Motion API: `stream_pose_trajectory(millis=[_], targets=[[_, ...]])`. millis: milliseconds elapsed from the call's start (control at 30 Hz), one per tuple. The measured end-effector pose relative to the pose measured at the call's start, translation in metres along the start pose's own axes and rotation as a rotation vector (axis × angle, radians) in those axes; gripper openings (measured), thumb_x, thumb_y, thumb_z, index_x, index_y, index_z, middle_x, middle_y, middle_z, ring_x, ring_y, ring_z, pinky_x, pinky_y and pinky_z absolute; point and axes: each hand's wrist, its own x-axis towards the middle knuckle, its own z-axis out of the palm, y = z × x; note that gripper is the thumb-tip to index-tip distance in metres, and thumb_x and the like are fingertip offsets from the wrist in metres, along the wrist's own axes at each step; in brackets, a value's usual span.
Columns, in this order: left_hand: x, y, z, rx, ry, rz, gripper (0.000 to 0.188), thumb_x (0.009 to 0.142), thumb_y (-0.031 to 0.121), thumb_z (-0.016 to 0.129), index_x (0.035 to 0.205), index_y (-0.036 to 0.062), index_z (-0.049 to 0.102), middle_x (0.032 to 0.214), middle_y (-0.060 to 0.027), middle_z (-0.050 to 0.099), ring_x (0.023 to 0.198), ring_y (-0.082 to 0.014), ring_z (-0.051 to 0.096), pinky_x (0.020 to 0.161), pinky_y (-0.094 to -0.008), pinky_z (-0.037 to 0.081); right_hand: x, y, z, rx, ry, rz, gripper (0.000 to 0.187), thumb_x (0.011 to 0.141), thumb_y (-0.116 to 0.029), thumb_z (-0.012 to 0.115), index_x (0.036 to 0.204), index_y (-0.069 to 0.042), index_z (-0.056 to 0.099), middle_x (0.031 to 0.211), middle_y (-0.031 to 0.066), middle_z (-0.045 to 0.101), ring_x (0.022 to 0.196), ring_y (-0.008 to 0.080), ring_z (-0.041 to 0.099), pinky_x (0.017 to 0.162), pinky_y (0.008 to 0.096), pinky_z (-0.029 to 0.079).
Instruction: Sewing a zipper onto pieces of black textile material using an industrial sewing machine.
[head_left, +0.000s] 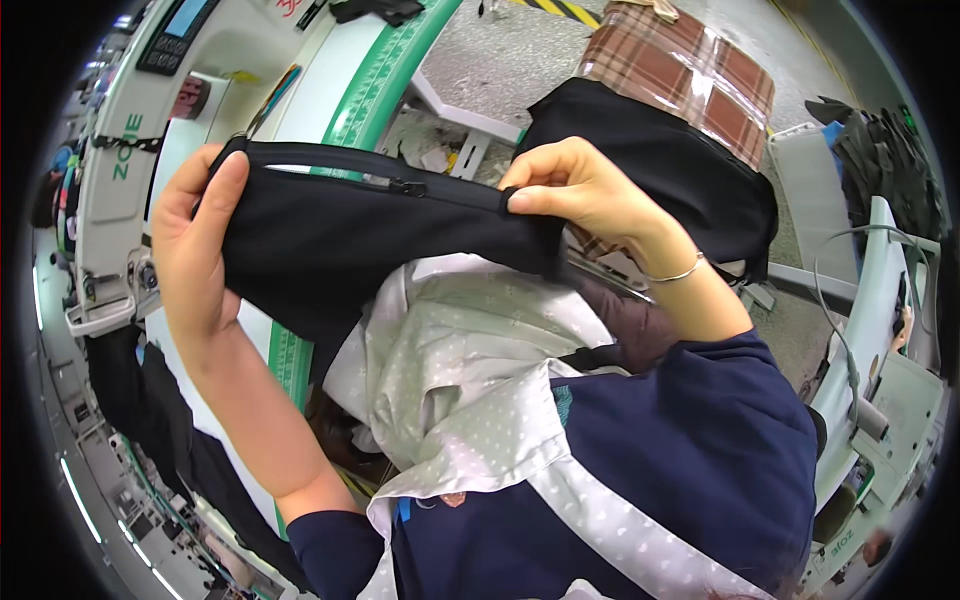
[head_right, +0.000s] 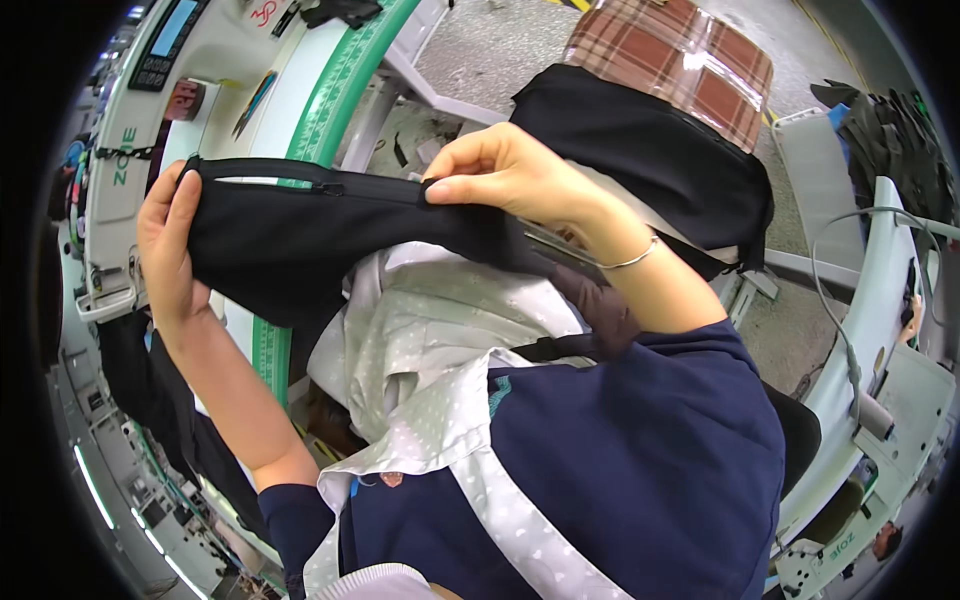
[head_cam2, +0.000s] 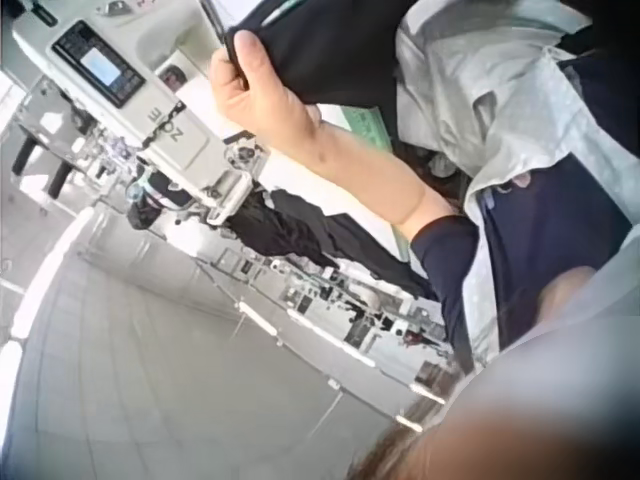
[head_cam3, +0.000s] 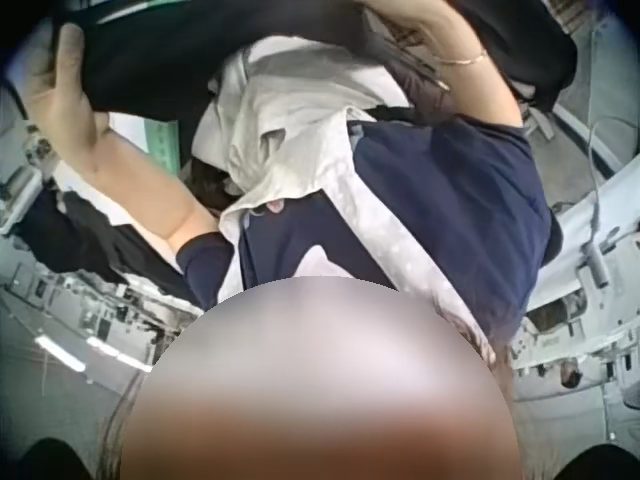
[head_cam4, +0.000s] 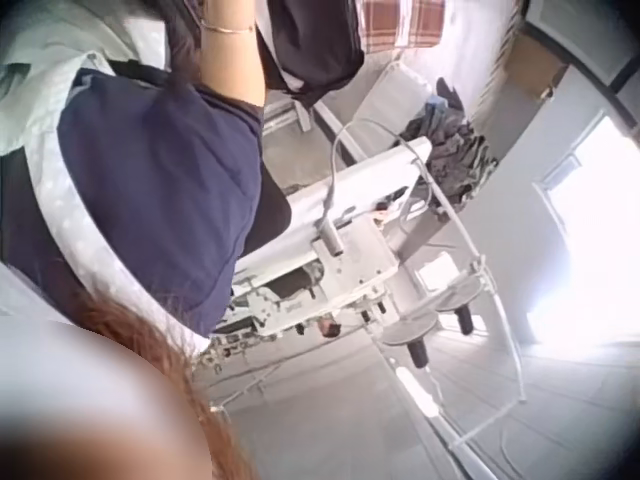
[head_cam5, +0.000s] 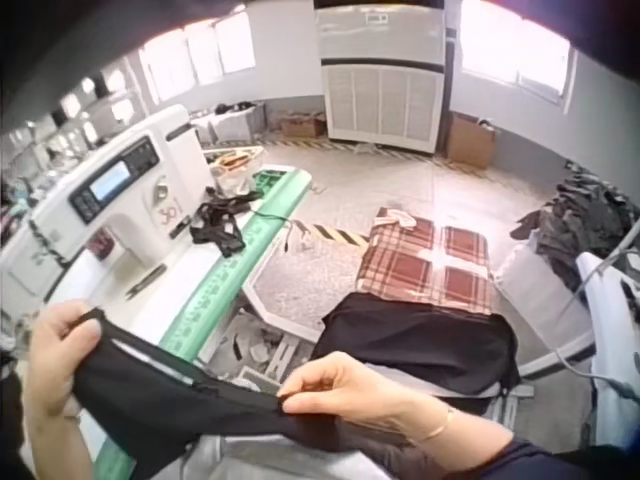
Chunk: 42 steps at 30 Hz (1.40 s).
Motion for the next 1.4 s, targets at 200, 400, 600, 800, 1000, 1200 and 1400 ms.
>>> stream_pose_trajectory(millis=[200,400,600,800,1000,1200,1400], targets=[[-0.013,-0.027,-0.01,-0.111,0.021,-0.054,0.014,0.096,0.013,0.068,0.104,0.0018,0.07,0.092,0.0016,0.068,0.082,-0.0051,0.061,0.076,-0.0201,0.048,0.002,-0.001,0.006,-0.038,-0.04,-0.032,0.019,0.1,-0.018,0.062,0.094,0.0,0.066,0.089,-0.005,0.062,0.084,0.0018,0.052,0.077,0.0198,0.044],[-0.021,-0.04,-0.01,-0.136,0.035,-0.094,0.011,0.097,0.013,0.068,0.1,0.0024,0.068,0.089,0.0027,0.066,0.079,-0.0041,0.058,0.074,-0.0202,0.047,-0.001,-0.008,0.009,-0.046,-0.033,-0.007,0.023,0.1,-0.022,0.062,0.091,-0.001,0.064,0.084,-0.0059,0.06,0.079,0.001,0.049,0.071,0.0198,0.041],[-0.025,-0.047,-0.011,-0.104,0.05,-0.08,0.01,0.096,0.011,0.068,0.098,0.0018,0.068,0.087,0.0025,0.066,0.078,-0.0045,0.057,0.073,-0.0196,0.046,-0.005,-0.019,0.018,-0.194,0.025,-0.013,0.023,0.095,-0.022,0.068,0.086,-0.002,0.065,0.081,-0.0064,0.059,0.076,0.0005,0.048,0.068,0.0197,0.04],[-0.033,-0.061,-0.01,-0.124,0.003,-0.112,0.01,0.096,0.009,0.068,0.099,-0.0002,0.067,0.089,0.0005,0.067,0.077,-0.0057,0.059,0.073,-0.021,0.048,-0.01,-0.017,0.016,-0.043,0.017,-0.089,0.027,0.102,-0.024,0.06,0.089,-0.001,0.064,0.08,-0.0081,0.055,0.075,0.0011,0.046,0.069,0.0207,0.041],[-0.035,-0.068,-0.008,-0.159,-0.039,-0.139,0.011,0.098,0.008,0.064,0.103,-0.0016,0.067,0.092,-0.0003,0.068,0.081,-0.006,0.061,0.075,-0.0211,0.049,-0.011,-0.019,0.012,-0.138,0.043,-0.045,0.034,0.106,-0.025,0.054,0.081,-0.002,0.058,0.076,-0.0109,0.046,0.074,0.0006,0.04,0.065,0.0221,0.038],[-0.032,-0.07,-0.007,-0.207,-0.184,-0.23,0.017,0.101,0.011,0.059,0.106,-0.0026,0.068,0.096,0.0008,0.067,0.088,-0.0056,0.058,0.082,-0.0229,0.046,-0.021,-0.015,-0.002,-0.213,0.147,-0.047,0.033,0.106,-0.024,0.052,0.083,-0.002,0.061,0.076,-0.0079,0.052,0.073,0.0011,0.045,0.065,0.0205,0.039],[-0.032,-0.071,-0.001,-0.315,-0.262,-0.244,0.019,0.1,0.016,0.06,0.109,-0.001,0.065,0.098,-0.0011,0.068,0.09,-0.0083,0.06,0.085,-0.0243,0.046,-0.022,-0.006,-0.017,-0.082,0.211,0.039,0.032,0.106,-0.026,0.052,0.084,-0.004,0.063,0.075,-0.0085,0.055,0.07,-0.0012,0.047,0.063,0.0184,0.041]])
